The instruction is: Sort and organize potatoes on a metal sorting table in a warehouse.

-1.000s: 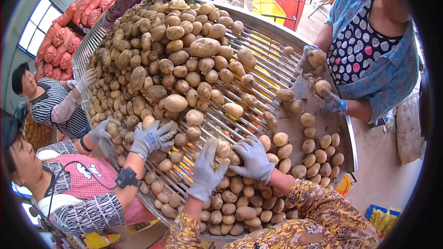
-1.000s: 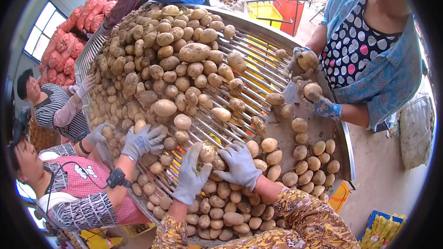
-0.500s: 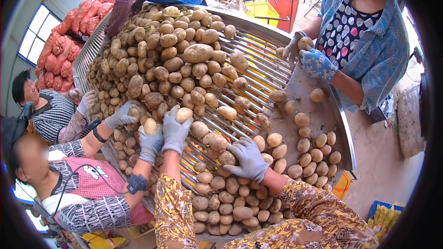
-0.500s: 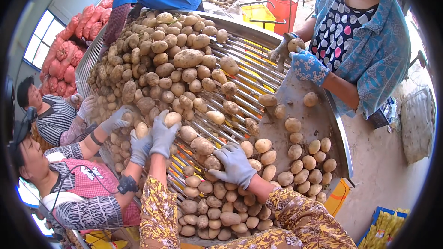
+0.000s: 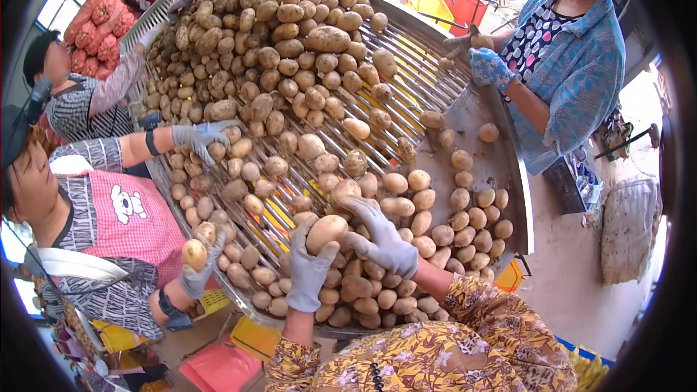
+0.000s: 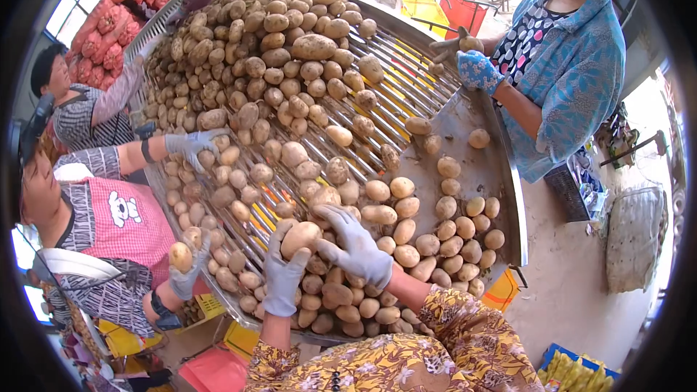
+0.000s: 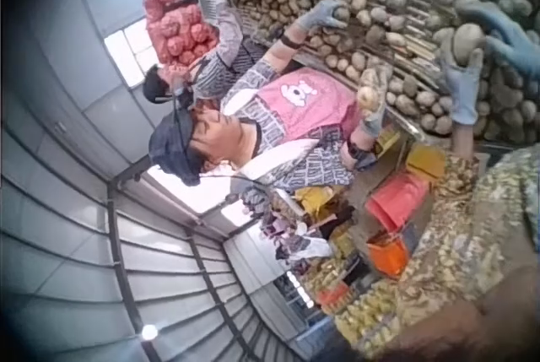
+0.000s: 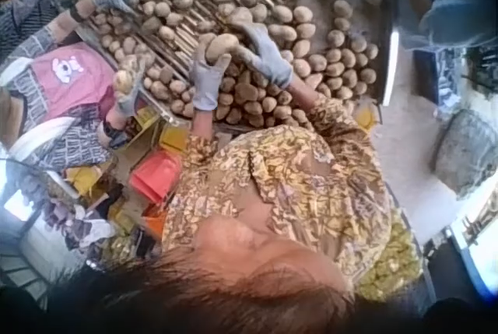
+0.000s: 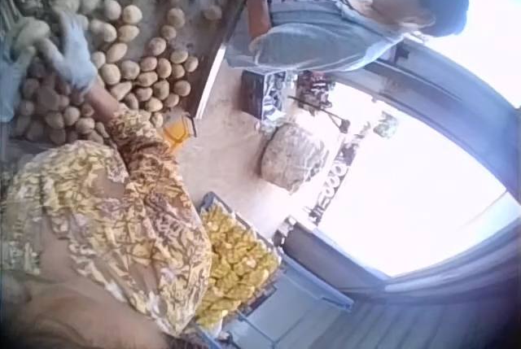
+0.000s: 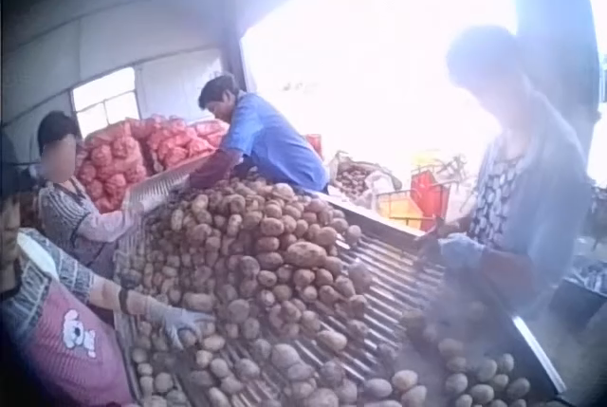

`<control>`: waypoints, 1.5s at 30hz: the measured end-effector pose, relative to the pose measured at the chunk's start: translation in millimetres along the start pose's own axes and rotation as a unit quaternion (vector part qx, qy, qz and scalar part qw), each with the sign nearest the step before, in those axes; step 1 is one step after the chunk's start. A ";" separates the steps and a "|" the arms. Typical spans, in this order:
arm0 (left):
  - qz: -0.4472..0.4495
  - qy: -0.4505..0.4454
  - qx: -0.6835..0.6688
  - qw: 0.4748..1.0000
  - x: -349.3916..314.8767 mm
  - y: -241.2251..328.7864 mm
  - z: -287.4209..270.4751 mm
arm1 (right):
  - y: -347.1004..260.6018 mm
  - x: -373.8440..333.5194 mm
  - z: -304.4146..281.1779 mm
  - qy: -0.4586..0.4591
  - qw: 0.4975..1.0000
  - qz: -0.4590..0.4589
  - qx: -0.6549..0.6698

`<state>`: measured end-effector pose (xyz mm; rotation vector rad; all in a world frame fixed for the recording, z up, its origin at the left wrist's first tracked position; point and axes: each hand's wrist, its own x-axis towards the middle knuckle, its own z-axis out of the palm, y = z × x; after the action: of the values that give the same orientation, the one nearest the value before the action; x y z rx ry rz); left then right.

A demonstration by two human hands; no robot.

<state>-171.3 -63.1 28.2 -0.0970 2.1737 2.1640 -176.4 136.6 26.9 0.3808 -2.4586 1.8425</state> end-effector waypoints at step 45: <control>0.065 -0.050 0.594 0.800 228.5 -32.6 -56.5 | 12.6 -64.2 36.8 -0.089 0.968 -0.078 -0.222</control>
<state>-396.0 -118.3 -26.0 0.2379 3.0229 0.4528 -113.0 115.8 -7.4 0.7085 -2.7614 1.1954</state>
